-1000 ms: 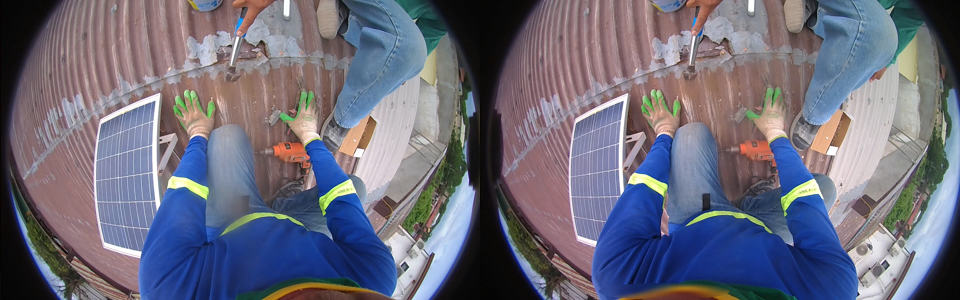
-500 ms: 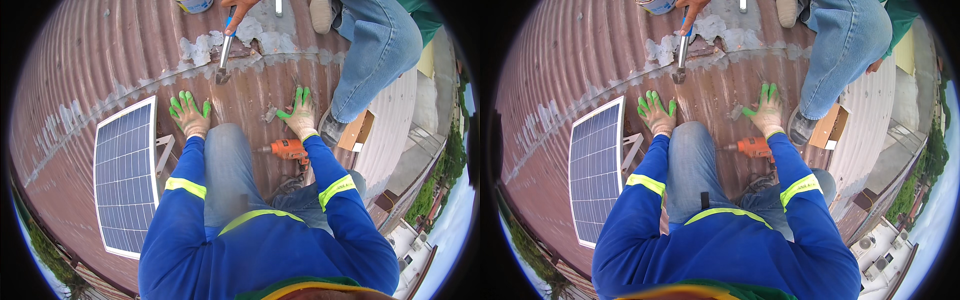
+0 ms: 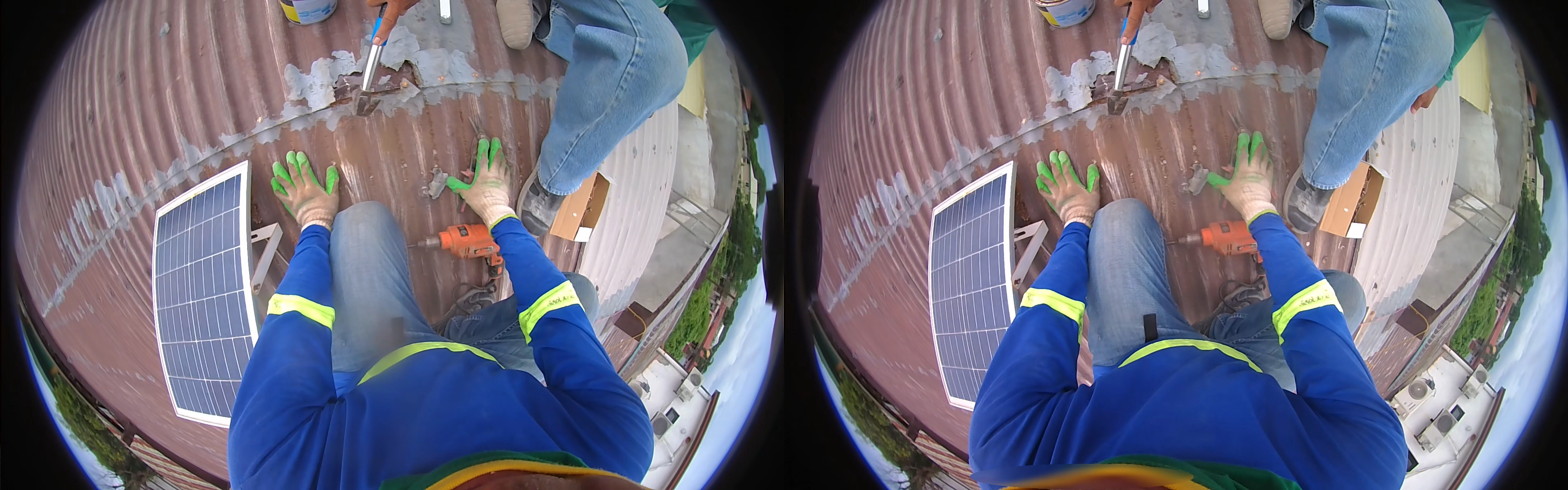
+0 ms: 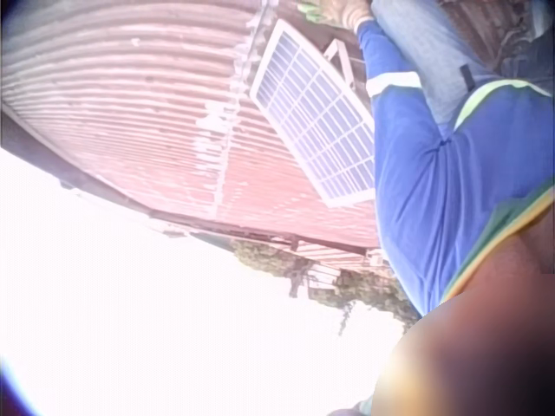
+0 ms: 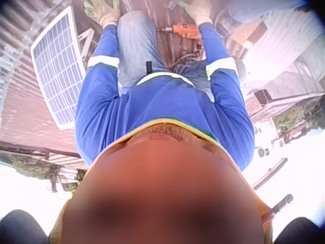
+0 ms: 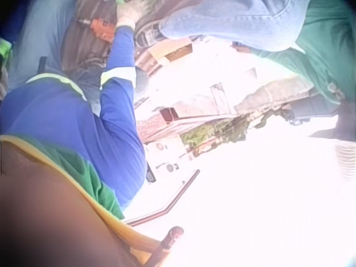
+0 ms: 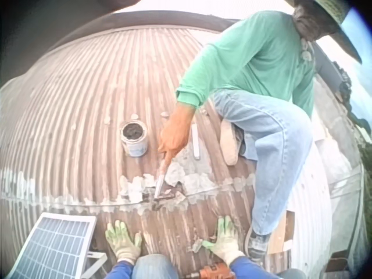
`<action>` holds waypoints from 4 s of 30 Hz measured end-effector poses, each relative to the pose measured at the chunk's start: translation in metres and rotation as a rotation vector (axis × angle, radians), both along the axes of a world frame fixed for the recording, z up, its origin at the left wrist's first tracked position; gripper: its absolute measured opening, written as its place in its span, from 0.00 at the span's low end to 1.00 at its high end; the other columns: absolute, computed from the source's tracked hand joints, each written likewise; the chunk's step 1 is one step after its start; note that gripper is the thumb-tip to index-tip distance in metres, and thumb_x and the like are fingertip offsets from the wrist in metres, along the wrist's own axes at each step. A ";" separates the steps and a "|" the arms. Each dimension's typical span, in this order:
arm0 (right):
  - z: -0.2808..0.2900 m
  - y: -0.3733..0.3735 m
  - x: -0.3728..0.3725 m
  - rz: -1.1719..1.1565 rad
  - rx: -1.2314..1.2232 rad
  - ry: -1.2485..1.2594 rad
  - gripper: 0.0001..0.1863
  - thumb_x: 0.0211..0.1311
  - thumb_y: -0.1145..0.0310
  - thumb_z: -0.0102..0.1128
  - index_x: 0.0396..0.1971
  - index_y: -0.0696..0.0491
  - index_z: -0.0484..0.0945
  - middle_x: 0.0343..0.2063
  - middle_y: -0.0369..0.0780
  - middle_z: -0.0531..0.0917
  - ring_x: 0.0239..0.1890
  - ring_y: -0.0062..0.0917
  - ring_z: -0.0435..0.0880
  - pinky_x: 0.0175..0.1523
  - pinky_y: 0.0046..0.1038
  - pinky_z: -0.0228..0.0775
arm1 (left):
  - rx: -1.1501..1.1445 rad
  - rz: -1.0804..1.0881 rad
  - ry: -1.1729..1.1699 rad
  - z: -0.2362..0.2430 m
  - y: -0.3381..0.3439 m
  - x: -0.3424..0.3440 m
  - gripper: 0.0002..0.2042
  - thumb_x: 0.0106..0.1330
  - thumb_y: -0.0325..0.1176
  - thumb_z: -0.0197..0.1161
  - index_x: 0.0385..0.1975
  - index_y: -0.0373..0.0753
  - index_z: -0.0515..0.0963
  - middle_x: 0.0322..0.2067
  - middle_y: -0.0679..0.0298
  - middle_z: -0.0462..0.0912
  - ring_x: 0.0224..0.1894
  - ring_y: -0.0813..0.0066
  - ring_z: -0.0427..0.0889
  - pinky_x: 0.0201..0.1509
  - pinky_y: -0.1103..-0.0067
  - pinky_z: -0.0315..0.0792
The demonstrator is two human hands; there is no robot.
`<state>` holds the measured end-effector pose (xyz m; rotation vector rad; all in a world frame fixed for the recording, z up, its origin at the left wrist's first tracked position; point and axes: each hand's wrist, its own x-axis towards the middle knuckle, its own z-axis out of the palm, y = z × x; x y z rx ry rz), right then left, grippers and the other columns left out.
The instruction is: The person kneels on a corrugated metal roof and uses pliers to remove old sealant and debris from a seam. They then use a putty knife to apply a fresh layer of sealant along the seam, smoothing it with the tool. A second person is visible nearby.
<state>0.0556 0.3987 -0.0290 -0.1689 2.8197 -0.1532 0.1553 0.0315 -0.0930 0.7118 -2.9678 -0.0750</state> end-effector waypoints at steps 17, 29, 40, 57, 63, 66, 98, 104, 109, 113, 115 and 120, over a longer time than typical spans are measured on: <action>-0.005 0.001 0.001 -0.003 0.023 -0.016 0.70 0.54 0.32 0.75 0.85 0.54 0.43 0.84 0.55 0.42 0.84 0.56 0.47 0.84 0.54 0.44 | 0.000 0.003 -0.017 0.000 -0.001 0.000 0.42 0.75 0.65 0.55 0.80 0.41 0.63 0.83 0.59 0.55 0.86 0.44 0.42 0.87 0.46 0.35; -0.003 0.001 0.000 0.010 0.030 -0.003 0.71 0.54 0.30 0.73 0.86 0.53 0.42 0.84 0.55 0.42 0.84 0.55 0.47 0.84 0.53 0.45 | -0.015 0.008 -0.036 -0.005 -0.002 0.000 0.43 0.75 0.67 0.53 0.81 0.42 0.62 0.83 0.59 0.55 0.86 0.44 0.41 0.86 0.46 0.35; -0.004 0.001 0.001 0.014 0.033 0.015 0.71 0.54 0.29 0.72 0.85 0.54 0.44 0.84 0.55 0.44 0.84 0.54 0.48 0.85 0.52 0.45 | -0.012 0.015 -0.040 -0.002 -0.001 -0.001 0.43 0.75 0.68 0.53 0.81 0.43 0.62 0.83 0.59 0.55 0.86 0.44 0.42 0.86 0.46 0.35; 0.001 0.008 -0.005 0.038 0.013 -0.049 0.71 0.52 0.34 0.76 0.86 0.50 0.42 0.84 0.56 0.44 0.84 0.55 0.49 0.84 0.52 0.48 | 0.046 0.111 0.023 0.034 0.011 -0.014 0.40 0.72 0.64 0.63 0.75 0.41 0.71 0.76 0.55 0.68 0.81 0.47 0.59 0.83 0.49 0.52; 0.006 0.009 -0.003 0.037 -0.048 -0.039 0.71 0.52 0.38 0.79 0.86 0.49 0.42 0.85 0.55 0.43 0.84 0.55 0.49 0.83 0.53 0.48 | 0.481 0.027 0.294 0.081 -0.009 -0.111 0.24 0.73 0.52 0.68 0.62 0.47 0.82 0.53 0.58 0.85 0.52 0.52 0.87 0.56 0.58 0.80; 0.004 0.007 -0.003 0.024 -0.031 -0.045 0.70 0.52 0.39 0.79 0.86 0.49 0.42 0.85 0.55 0.43 0.84 0.56 0.49 0.83 0.53 0.48 | 0.288 -0.172 0.130 0.079 -0.013 -0.139 0.18 0.73 0.49 0.67 0.58 0.50 0.84 0.51 0.58 0.84 0.51 0.51 0.87 0.54 0.57 0.81; 0.076 -0.147 0.012 -0.435 -1.729 -1.444 0.28 0.76 0.60 0.58 0.69 0.60 0.72 0.62 0.48 0.82 0.63 0.43 0.84 0.69 0.50 0.77 | 1.794 0.347 0.088 0.113 0.017 -0.034 0.25 0.79 0.61 0.61 0.46 0.41 0.85 0.33 0.67 0.85 0.32 0.77 0.81 0.37 0.78 0.77; 0.067 -0.197 0.030 -0.782 -2.035 -1.574 0.23 0.75 0.62 0.60 0.63 0.58 0.75 0.57 0.49 0.85 0.59 0.47 0.86 0.66 0.52 0.78 | 1.723 0.416 0.068 0.111 -0.017 -0.064 0.21 0.77 0.56 0.67 0.46 0.42 0.86 0.31 0.68 0.84 0.28 0.76 0.81 0.31 0.76 0.76; 0.074 -0.231 0.037 -0.546 -1.494 -1.086 0.17 0.69 0.63 0.66 0.52 0.58 0.80 0.41 0.45 0.87 0.46 0.36 0.89 0.50 0.39 0.81 | 1.693 0.330 -0.098 0.092 -0.037 -0.059 0.29 0.77 0.62 0.63 0.49 0.35 0.87 0.35 0.66 0.84 0.36 0.79 0.79 0.40 0.78 0.76; 0.090 -0.250 0.029 -0.448 -1.155 -0.932 0.24 0.65 0.62 0.67 0.55 0.60 0.75 0.27 0.43 0.84 0.23 0.32 0.85 0.31 0.36 0.78 | 1.761 0.289 -0.256 0.089 -0.044 -0.066 0.31 0.75 0.62 0.65 0.55 0.35 0.85 0.42 0.63 0.87 0.38 0.77 0.81 0.43 0.78 0.79; 0.095 -0.255 0.021 -0.369 -1.039 -0.972 0.28 0.58 0.57 0.67 0.49 0.65 0.78 0.27 0.47 0.88 0.22 0.33 0.87 0.27 0.37 0.78 | 1.763 0.292 -0.130 0.090 -0.048 -0.068 0.27 0.74 0.58 0.68 0.51 0.36 0.86 0.38 0.65 0.87 0.33 0.80 0.79 0.38 0.81 0.76; 0.092 -0.263 0.023 -0.358 -1.001 -0.816 0.29 0.58 0.56 0.68 0.50 0.65 0.79 0.28 0.48 0.89 0.20 0.35 0.87 0.26 0.38 0.78 | 1.760 0.274 -0.237 0.090 -0.059 -0.075 0.23 0.75 0.53 0.69 0.52 0.37 0.87 0.38 0.66 0.88 0.33 0.78 0.80 0.39 0.79 0.77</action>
